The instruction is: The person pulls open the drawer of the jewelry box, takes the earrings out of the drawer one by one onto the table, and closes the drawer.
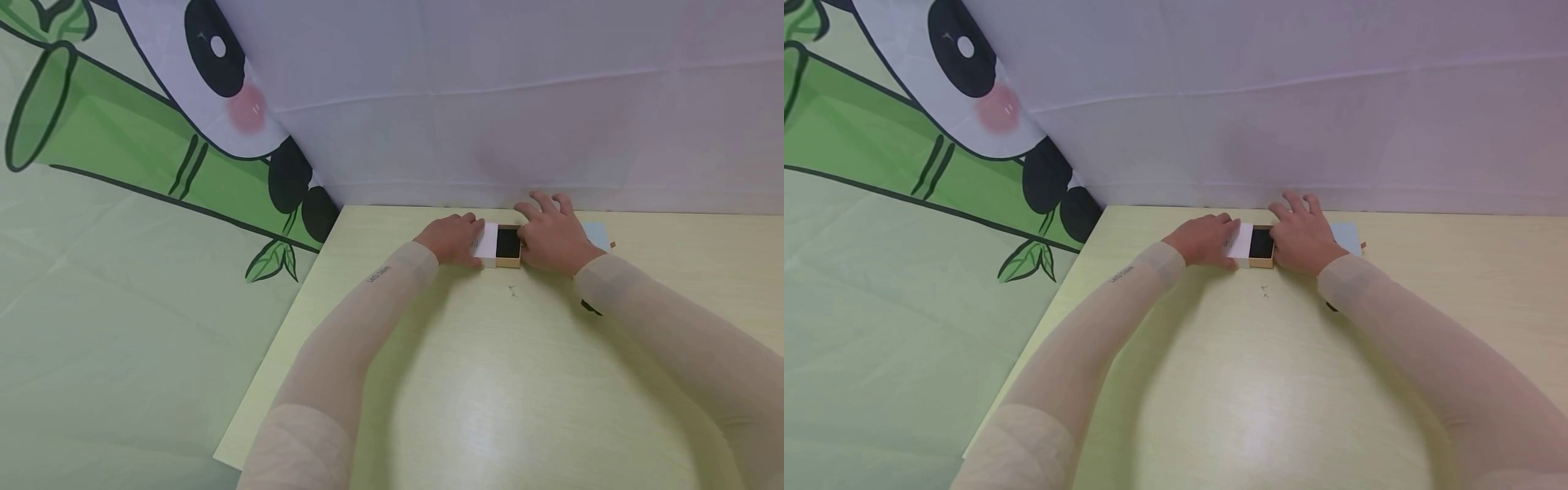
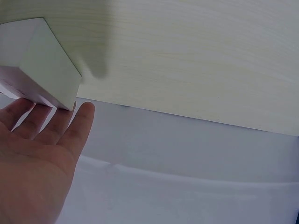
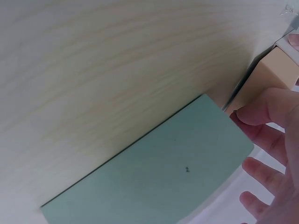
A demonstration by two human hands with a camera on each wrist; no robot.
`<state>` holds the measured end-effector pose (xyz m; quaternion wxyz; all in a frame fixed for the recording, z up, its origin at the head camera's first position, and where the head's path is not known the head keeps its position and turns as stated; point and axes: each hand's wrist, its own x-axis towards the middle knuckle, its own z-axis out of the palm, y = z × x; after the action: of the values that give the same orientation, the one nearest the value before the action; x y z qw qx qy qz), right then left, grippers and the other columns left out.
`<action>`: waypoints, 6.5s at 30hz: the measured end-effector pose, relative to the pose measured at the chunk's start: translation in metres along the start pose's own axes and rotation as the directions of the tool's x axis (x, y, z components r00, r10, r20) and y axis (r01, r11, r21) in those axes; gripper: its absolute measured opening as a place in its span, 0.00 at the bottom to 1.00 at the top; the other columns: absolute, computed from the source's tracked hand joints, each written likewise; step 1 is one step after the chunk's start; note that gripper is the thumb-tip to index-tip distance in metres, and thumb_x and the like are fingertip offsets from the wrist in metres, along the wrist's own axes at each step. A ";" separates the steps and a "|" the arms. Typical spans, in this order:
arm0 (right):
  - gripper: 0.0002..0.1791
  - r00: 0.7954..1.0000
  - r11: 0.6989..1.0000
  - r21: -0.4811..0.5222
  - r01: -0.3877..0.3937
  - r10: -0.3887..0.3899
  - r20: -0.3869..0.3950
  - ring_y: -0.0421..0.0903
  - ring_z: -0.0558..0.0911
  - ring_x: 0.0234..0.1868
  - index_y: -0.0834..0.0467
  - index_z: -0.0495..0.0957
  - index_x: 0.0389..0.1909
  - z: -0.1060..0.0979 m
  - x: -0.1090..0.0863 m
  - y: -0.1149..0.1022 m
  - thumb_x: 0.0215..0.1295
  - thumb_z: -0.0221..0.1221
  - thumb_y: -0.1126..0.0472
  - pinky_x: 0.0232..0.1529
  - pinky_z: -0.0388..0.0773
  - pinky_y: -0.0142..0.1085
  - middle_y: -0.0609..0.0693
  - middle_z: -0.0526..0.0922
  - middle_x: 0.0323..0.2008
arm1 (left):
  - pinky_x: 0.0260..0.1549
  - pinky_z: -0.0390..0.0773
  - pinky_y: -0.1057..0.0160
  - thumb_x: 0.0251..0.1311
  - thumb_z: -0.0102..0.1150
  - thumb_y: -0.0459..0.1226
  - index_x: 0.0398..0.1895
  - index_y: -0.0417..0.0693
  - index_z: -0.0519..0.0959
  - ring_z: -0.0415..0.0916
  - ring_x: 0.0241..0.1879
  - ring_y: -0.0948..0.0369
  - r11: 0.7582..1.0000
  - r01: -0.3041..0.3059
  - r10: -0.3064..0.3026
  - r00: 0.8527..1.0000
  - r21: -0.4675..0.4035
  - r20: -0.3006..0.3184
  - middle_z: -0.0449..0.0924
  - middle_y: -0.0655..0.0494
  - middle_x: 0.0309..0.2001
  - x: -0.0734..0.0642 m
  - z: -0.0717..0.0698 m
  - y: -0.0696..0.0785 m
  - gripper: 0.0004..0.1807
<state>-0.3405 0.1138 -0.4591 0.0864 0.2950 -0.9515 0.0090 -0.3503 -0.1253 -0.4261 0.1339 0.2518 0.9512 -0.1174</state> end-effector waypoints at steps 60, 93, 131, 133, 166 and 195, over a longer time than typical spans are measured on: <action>0.12 1.000 1.000 0.009 0.016 -0.016 -0.010 0.73 0.65 0.91 0.61 0.98 0.43 0.001 0.015 -0.006 0.79 0.70 0.57 0.86 0.64 0.77 0.65 0.82 0.81 | 0.73 0.87 0.53 0.79 0.71 0.66 0.92 0.51 0.66 0.83 0.69 0.54 1.000 0.009 -0.010 1.000 -0.003 -0.003 0.79 0.52 0.78 0.007 -0.002 0.001 0.51; 0.10 1.000 0.994 0.107 -0.030 0.030 0.010 0.73 0.64 0.91 0.59 0.97 0.39 0.002 0.024 -0.014 0.76 0.69 0.60 0.86 0.62 0.76 0.64 0.81 0.81 | 0.70 0.89 0.53 0.77 0.74 0.65 0.89 0.50 0.68 0.84 0.67 0.54 1.000 -0.004 0.004 1.000 -0.011 -0.012 0.80 0.51 0.76 0.008 -0.002 -0.002 0.50; 0.11 1.000 0.991 0.132 -0.011 0.010 0.005 0.73 0.64 0.90 0.59 0.98 0.45 0.009 0.036 -0.010 0.80 0.69 0.58 0.85 0.62 0.76 0.64 0.81 0.81 | 0.72 0.88 0.51 0.79 0.72 0.66 0.93 0.49 0.65 0.84 0.72 0.52 1.000 0.018 -0.018 1.000 0.000 -0.005 0.78 0.51 0.81 0.014 -0.009 0.002 0.53; 0.11 1.000 0.992 0.128 -0.001 0.001 0.001 0.73 0.65 0.90 0.59 0.98 0.45 0.009 0.036 -0.010 0.80 0.69 0.58 0.84 0.62 0.76 0.64 0.82 0.80 | 0.71 0.88 0.52 0.78 0.72 0.66 0.92 0.49 0.66 0.84 0.71 0.53 1.000 0.020 -0.020 1.000 -0.003 -0.002 0.78 0.51 0.80 0.014 -0.010 0.002 0.51; 0.23 0.987 0.984 0.084 -0.158 0.154 0.051 0.76 0.58 0.92 0.57 0.93 0.65 -0.061 -0.019 0.074 0.76 0.74 0.50 0.87 0.56 0.80 0.66 0.72 0.87 | 0.88 0.76 0.43 0.71 0.72 0.75 1.00 0.49 0.50 0.64 0.94 0.47 0.998 -0.028 0.027 1.000 -0.052 -0.012 0.58 0.48 0.97 0.045 -0.081 0.045 0.70; 0.37 0.951 0.950 0.156 -0.272 0.241 0.193 0.79 0.62 0.89 0.52 0.83 0.82 -0.062 -0.083 0.148 0.78 0.73 0.42 0.78 0.63 0.83 0.69 0.66 0.91 | 0.95 0.60 0.33 0.68 0.68 0.79 1.01 0.58 0.50 0.45 1.01 0.49 0.987 -0.073 0.059 0.993 -0.141 -0.099 0.49 0.55 1.00 0.062 -0.050 0.058 0.69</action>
<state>-0.3466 0.2862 -0.4075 -0.0248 0.1748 -0.9809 0.0812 -0.3824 -0.0339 -0.4077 0.1105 0.2780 0.9537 -0.0317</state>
